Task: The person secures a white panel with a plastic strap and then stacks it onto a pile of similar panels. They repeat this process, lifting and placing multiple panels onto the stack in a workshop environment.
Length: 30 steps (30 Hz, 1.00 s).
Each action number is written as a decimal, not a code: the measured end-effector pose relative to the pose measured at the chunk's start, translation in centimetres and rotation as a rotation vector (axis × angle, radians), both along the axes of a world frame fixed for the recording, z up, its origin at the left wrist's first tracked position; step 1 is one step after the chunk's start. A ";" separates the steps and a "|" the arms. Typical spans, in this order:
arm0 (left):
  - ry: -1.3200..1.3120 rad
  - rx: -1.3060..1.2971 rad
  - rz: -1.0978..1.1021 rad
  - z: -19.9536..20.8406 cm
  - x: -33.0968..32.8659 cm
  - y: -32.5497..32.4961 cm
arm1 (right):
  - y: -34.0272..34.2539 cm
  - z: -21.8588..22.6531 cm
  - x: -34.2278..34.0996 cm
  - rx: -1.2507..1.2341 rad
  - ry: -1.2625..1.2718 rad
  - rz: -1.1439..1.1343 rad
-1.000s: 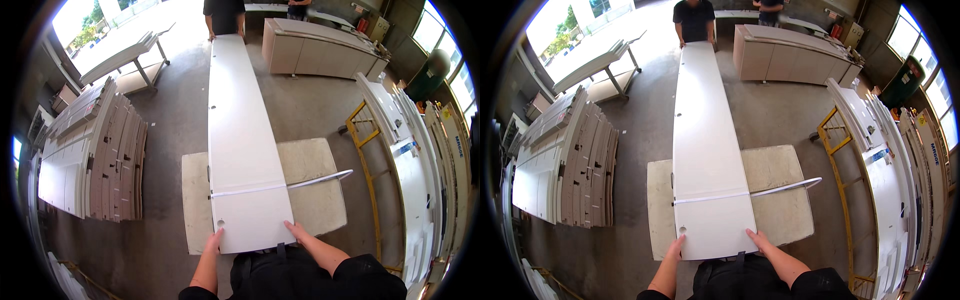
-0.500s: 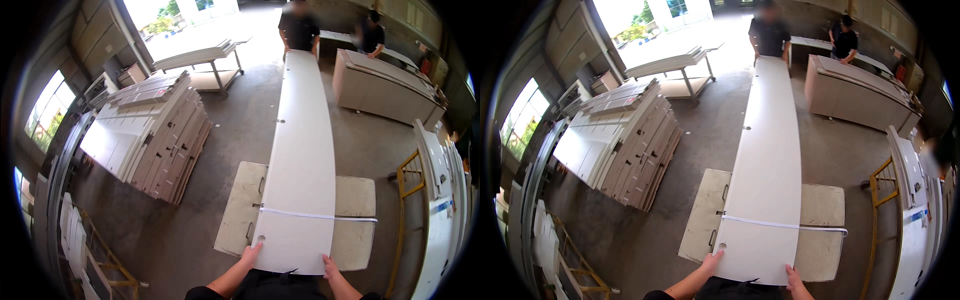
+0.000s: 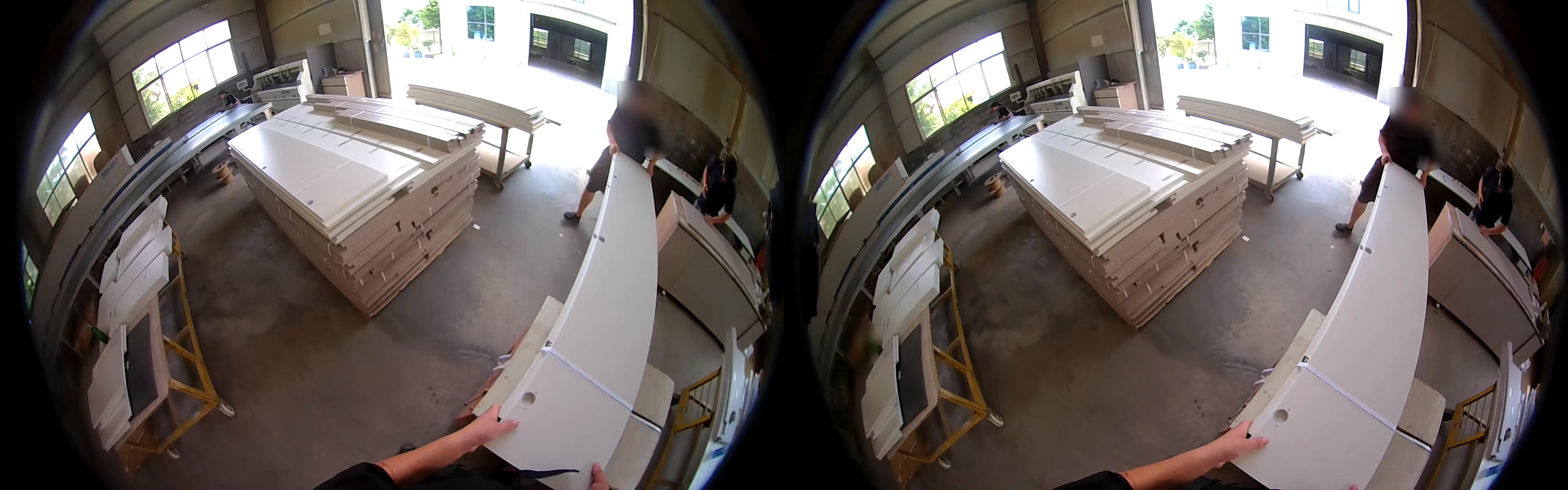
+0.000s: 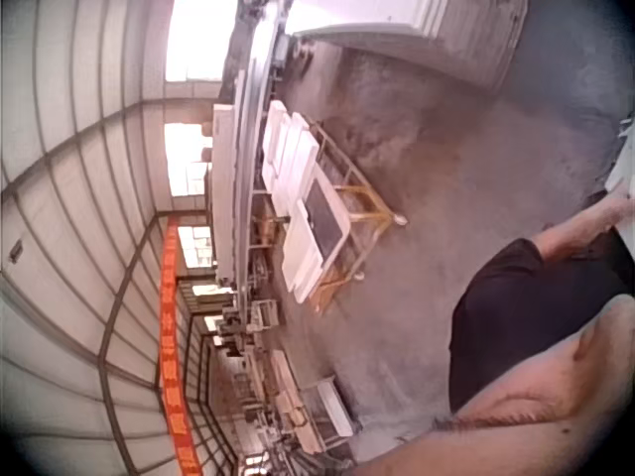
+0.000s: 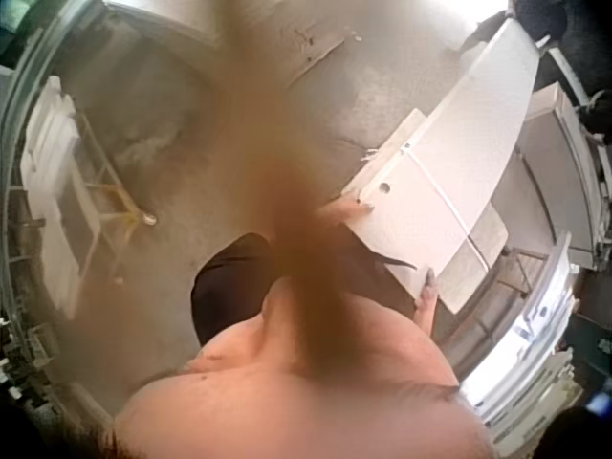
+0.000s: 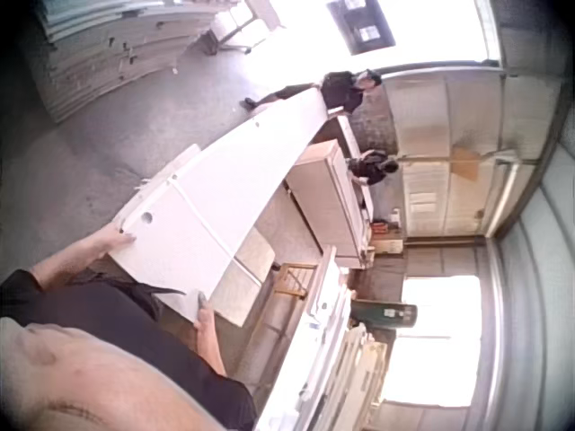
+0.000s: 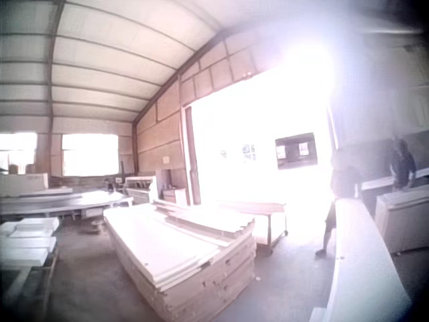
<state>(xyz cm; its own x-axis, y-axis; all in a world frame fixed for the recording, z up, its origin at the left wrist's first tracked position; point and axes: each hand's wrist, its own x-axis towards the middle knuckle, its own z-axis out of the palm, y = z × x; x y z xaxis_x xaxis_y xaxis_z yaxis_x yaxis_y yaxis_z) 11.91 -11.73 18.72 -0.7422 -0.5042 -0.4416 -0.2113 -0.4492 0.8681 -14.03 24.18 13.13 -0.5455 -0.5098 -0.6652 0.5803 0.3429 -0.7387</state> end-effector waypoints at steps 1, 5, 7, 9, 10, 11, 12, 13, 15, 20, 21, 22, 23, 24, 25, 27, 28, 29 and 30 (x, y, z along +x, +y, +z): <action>0.078 -0.010 0.016 1.2 2.1 -1.6 | -1.8 2.3 2.3 -0.021 0.005 0.021; 0.054 0.113 -0.022 10.0 12.9 -9.9 | -10.0 11.0 10.3 -0.021 0.004 0.107; 0.073 0.053 -0.056 12.3 18.2 -14.5 | -16.2 12.8 16.1 -0.025 -0.002 0.146; 0.049 0.004 -0.057 12.3 22.0 -19.3 | -21.1 13.6 21.8 -0.024 -0.007 0.163; 0.001 -0.004 -0.044 11.1 24.2 -21.6 | -23.4 14.0 24.8 -0.017 -0.010 0.164; -0.055 -0.004 -0.039 10.3 26.5 -23.4 | -25.4 14.1 27.9 -0.008 -0.015 0.157; -0.062 0.028 -0.026 10.0 28.9 -25.7 | -27.5 14.2 30.8 0.000 -0.021 0.149; -0.077 0.004 -0.021 9.6 31.6 -28.0 | -29.9 13.9 33.7 0.002 -0.035 0.145; -0.054 -0.022 -0.052 10.0 36.8 -33.3 | -34.2 13.4 39.4 0.000 -0.071 0.134; -0.085 0.040 -0.088 11.6 49.1 -46.1 | -44.4 13.5 54.6 0.064 -0.163 0.075; -0.153 0.036 -0.093 12.6 51.2 -48.5 | -46.9 14.1 57.8 0.039 -0.110 0.032; -0.135 0.007 -0.099 13.2 53.5 -50.8 | -49.1 14.9 60.9 0.010 -0.053 0.001; -0.117 -0.019 -0.106 13.6 55.8 -53.1 | -51.8 15.4 63.5 -0.026 0.014 -0.030; -0.100 -0.044 -0.112 14.0 58.0 -55.4 | -54.3 15.9 66.0 -0.031 0.026 -0.063; -0.107 -0.054 -0.134 14.5 60.4 -57.4 | -56.3 16.4 69.1 -0.021 0.033 -0.097; -0.123 -0.067 -0.177 15.6 64.7 -62.2 | -60.5 16.5 75.3 -0.006 0.045 -0.168; -0.087 -0.063 -0.210 15.7 67.0 -64.8 | -62.7 16.1 78.1 0.000 0.052 -0.202; -0.050 -0.057 -0.239 15.8 69.2 -67.3 | -64.5 16.1 81.1 0.006 0.060 -0.233; -0.026 -0.063 -0.241 16.0 72.0 -70.0 | -66.7 15.9 84.2 -0.026 0.065 -0.262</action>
<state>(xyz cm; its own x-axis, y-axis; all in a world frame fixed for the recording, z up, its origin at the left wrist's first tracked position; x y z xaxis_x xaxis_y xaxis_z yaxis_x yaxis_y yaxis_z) 83.89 -81.74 34.67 -0.8331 -0.3413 -0.4353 -0.3283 -0.3283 0.8857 70.20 -42.53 29.04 -0.7023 -0.3623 -0.6127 0.5975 0.1678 -0.7841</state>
